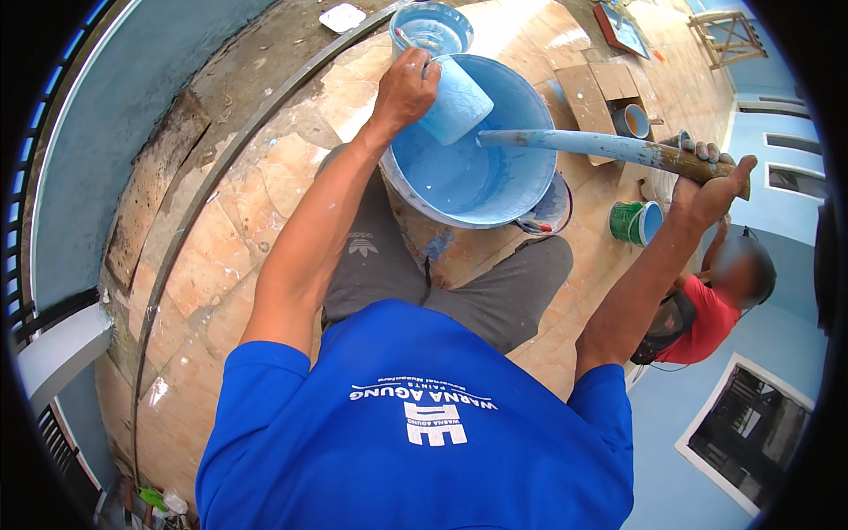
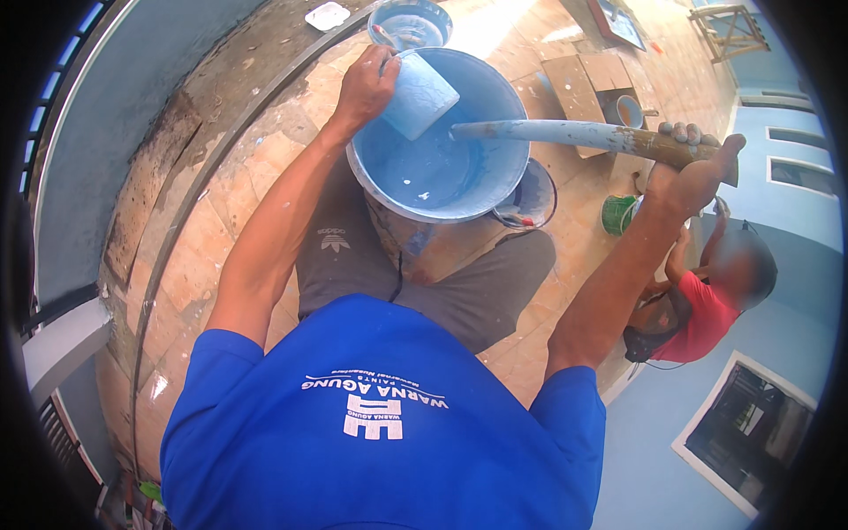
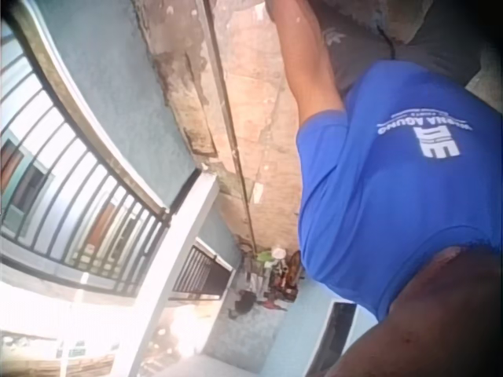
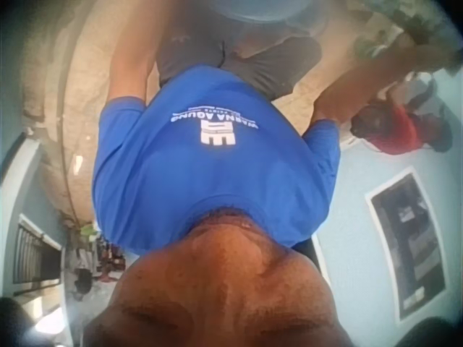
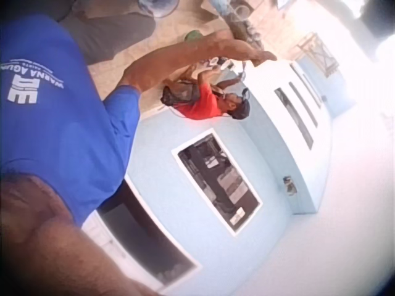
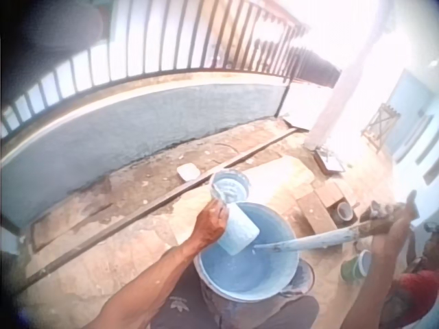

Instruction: The person pours water from a plastic cup into a large bucket containing blue liquid and stirs the mixture using a cylindrical tool. Another person in the background is also seen mixing paint in a separate bucket.

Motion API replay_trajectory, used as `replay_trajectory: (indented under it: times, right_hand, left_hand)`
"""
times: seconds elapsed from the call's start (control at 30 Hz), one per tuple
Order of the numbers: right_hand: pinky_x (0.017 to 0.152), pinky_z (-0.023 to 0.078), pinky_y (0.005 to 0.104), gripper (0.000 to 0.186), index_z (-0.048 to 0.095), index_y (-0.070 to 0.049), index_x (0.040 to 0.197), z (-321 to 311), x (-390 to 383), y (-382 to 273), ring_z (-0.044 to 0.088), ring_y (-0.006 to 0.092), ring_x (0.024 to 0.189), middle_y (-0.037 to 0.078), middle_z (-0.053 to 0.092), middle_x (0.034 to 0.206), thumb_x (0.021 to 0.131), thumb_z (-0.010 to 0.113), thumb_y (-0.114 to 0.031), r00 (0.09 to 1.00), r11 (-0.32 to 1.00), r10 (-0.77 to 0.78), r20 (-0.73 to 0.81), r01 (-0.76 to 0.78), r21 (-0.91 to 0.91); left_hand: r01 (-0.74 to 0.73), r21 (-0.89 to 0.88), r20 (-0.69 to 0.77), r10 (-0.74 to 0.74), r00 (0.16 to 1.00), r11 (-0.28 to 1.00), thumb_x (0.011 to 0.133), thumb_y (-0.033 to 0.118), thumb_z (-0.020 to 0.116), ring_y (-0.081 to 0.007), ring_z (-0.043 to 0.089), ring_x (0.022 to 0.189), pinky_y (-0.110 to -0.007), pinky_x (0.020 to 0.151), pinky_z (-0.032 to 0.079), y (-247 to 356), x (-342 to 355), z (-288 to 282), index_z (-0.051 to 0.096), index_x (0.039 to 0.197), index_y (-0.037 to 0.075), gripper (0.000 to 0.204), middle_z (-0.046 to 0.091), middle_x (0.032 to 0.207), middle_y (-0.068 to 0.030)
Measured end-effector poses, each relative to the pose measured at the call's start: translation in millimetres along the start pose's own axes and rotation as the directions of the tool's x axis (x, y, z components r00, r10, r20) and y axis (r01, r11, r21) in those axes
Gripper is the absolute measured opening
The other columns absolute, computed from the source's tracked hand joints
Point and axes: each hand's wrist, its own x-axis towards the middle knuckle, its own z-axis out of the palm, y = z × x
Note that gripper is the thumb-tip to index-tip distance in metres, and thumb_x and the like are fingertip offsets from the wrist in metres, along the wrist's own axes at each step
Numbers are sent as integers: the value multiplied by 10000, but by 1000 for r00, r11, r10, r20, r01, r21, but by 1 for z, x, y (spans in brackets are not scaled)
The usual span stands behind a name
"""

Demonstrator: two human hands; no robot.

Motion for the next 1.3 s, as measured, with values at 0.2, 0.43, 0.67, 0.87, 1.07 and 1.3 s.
replay_trajectory:
  times: [0.2,0.43,0.67,0.87,1.07,1.3]
  right_hand:
    - [761,500,467,472,395,-76,1041,7,-11,25,482,208,691,72,447,788,1061,615,-493,1000,1000,25,6,-25,10]
    - [479,468,312,234,539,-71,883,40,-44,151,528,146,540,33,541,676,1012,713,-161,992,992,-32,124,17,123]
    - [523,483,305,201,539,-36,833,50,-91,229,573,139,561,61,584,680,976,681,-31,959,980,-192,208,198,-8]
    - [566,484,302,208,478,-29,774,-1,-153,225,567,143,597,80,574,675,917,597,63,849,993,-119,515,106,53]
    - [573,470,297,198,457,-15,747,-29,-185,179,564,136,610,91,590,669,848,601,78,761,990,21,649,76,-121]
    - [575,459,289,185,483,-22,766,-43,-182,162,557,128,614,66,587,674,843,622,71,758,979,122,641,16,-204]
  left_hand:
    - [2,-10,5,-2,1000,1000,1020,212,570,-438,666,1025,-470,894,518,2,-1,0,649,1060,-26,253,691,1110,-223]
    - [12,4,15,-12,1000,1000,1019,210,572,-443,667,1017,-471,891,520,4,1,-3,643,1040,-23,245,690,1115,-227]
    - [-29,24,-6,29,1000,999,1011,200,575,-432,674,1006,-462,882,524,2,1,-1,662,1079,-20,246,695,1101,-228]
    - [-43,-18,-17,43,999,999,993,172,588,-466,644,985,-506,865,520,3,1,-3,638,1022,-32,212,674,1032,-240]
    - [-36,-16,-3,36,999,999,996,170,585,-463,644,976,-508,861,520,4,-1,-3,634,1016,-29,206,671,1019,-245]
    - [12,17,35,-12,999,1000,1009,205,567,-421,678,1001,-453,891,527,5,0,-2,667,1101,-27,269,695,1100,-227]
